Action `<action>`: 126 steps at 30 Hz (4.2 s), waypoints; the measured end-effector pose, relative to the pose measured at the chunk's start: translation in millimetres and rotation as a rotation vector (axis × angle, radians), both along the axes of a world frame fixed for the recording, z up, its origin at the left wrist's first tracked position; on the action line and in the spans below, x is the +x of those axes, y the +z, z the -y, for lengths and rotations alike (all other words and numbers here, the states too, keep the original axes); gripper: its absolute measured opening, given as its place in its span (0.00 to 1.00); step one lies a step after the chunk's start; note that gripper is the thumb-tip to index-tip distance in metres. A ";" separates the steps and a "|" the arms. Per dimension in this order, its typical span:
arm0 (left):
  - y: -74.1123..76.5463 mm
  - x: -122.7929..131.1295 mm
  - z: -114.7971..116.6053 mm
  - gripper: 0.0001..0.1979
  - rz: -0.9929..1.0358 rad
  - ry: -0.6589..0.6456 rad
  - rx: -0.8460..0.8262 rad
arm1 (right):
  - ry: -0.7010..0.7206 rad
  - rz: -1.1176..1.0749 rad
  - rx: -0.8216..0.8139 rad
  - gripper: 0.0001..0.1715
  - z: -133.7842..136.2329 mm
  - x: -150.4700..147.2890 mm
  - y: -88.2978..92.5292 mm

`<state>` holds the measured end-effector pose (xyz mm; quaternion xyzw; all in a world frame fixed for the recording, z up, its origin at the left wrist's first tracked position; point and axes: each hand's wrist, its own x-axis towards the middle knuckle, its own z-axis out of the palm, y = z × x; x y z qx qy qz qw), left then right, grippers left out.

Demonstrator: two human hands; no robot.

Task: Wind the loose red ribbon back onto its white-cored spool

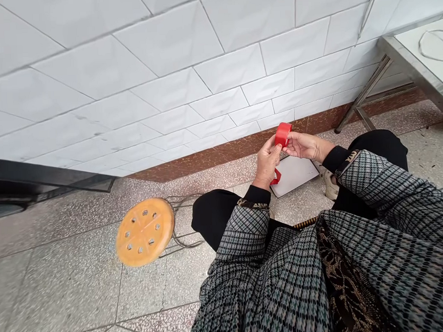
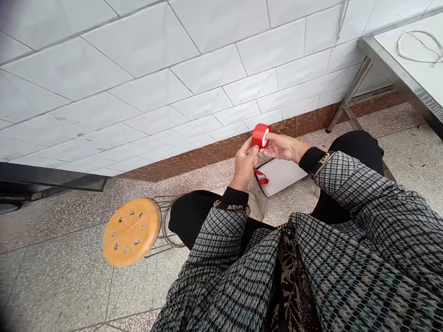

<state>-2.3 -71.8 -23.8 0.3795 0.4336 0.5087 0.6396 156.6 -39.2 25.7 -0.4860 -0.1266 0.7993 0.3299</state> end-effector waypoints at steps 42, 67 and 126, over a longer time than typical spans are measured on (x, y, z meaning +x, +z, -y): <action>-10.6 -12.6 -8.9 0.30 -0.142 -0.188 0.079 | 0.221 0.009 -0.002 0.20 -1.9 11.2 -14.2; 6.4 -7.0 1.4 0.17 -0.168 0.085 0.087 | -0.030 0.723 0.580 0.08 -24.4 17.9 -16.3; -2.8 -8.9 0.1 0.28 0.001 -0.142 -0.067 | 0.343 0.235 0.249 0.10 -2.2 17.9 -21.2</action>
